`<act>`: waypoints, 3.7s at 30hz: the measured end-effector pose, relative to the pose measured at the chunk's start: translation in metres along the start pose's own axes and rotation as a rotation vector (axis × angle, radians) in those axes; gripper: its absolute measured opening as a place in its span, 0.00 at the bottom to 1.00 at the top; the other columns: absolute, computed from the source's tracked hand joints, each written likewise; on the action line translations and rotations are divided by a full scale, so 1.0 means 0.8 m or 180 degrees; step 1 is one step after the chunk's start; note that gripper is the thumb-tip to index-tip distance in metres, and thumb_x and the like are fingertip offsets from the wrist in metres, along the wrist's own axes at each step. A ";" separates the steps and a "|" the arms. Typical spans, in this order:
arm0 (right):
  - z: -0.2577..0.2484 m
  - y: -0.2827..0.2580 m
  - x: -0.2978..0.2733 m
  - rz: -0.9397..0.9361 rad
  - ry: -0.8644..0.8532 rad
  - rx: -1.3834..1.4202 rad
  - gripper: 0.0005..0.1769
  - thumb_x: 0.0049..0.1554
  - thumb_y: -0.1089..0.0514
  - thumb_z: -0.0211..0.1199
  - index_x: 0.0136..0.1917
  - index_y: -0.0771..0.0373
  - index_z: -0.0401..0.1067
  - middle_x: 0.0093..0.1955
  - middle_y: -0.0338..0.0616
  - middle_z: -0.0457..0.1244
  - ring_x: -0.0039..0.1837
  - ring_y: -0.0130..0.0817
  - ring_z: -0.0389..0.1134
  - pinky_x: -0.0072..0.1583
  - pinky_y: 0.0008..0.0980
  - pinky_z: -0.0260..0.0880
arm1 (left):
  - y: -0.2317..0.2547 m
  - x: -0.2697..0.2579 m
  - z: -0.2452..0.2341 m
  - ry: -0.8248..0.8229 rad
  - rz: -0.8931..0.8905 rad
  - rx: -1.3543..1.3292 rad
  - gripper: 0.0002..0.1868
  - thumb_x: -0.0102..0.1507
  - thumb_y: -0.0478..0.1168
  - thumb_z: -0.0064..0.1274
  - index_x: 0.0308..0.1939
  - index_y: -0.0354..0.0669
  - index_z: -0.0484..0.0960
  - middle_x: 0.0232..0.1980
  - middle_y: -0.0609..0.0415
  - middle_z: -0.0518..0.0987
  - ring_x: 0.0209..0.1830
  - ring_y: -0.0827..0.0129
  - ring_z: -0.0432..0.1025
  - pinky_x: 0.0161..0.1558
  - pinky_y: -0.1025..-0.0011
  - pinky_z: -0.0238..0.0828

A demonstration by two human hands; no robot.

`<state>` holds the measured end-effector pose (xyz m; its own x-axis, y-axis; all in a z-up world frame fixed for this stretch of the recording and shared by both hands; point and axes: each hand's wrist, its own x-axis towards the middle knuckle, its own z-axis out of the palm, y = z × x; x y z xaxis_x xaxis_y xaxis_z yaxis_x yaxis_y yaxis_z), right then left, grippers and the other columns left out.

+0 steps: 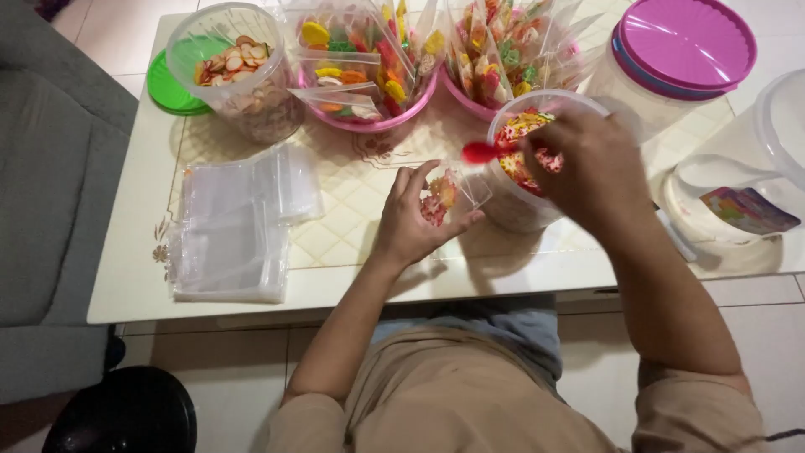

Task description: Packaging various snacks and candies into containers and bags, including scooping sprinkles with a spoon.

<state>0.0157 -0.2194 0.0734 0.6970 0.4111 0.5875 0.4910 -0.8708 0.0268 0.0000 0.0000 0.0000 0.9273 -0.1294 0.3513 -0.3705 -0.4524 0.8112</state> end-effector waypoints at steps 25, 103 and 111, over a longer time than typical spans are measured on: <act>0.100 -0.132 -0.009 0.1108 -0.2743 0.2556 0.32 0.53 0.39 0.53 0.57 0.69 0.66 0.49 0.58 0.66 0.54 0.57 0.66 0.55 0.51 0.65 | -0.129 0.011 -0.030 -0.0926 -0.0529 -0.5420 0.55 0.51 0.78 0.31 0.64 0.33 0.59 0.51 0.36 0.72 0.51 0.45 0.69 0.56 0.48 0.62; 0.208 -0.142 -0.032 0.3098 -0.0725 0.6528 0.18 0.43 0.64 0.69 0.47 0.69 0.67 0.39 0.55 0.65 0.41 0.48 0.70 0.45 0.46 0.72 | -0.160 0.002 0.014 -0.0128 -0.1436 -0.4089 0.19 0.60 0.47 0.50 0.37 0.30 0.80 0.36 0.39 0.79 0.38 0.54 0.76 0.45 0.59 0.72; 0.195 -0.146 -0.031 0.3029 -0.0805 0.6236 0.14 0.44 0.61 0.69 0.42 0.69 0.69 0.35 0.50 0.65 0.37 0.38 0.69 0.40 0.37 0.72 | -0.141 -0.001 0.003 -0.0271 -0.1348 -0.4459 0.22 0.61 0.50 0.47 0.42 0.30 0.79 0.40 0.41 0.79 0.41 0.54 0.76 0.46 0.58 0.72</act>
<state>0.0223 -0.0858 -0.0708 0.9374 0.3056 -0.1672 -0.2972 0.4513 -0.8414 0.0408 0.0489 -0.0928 0.9597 -0.2808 -0.0114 0.2222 0.7330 0.6429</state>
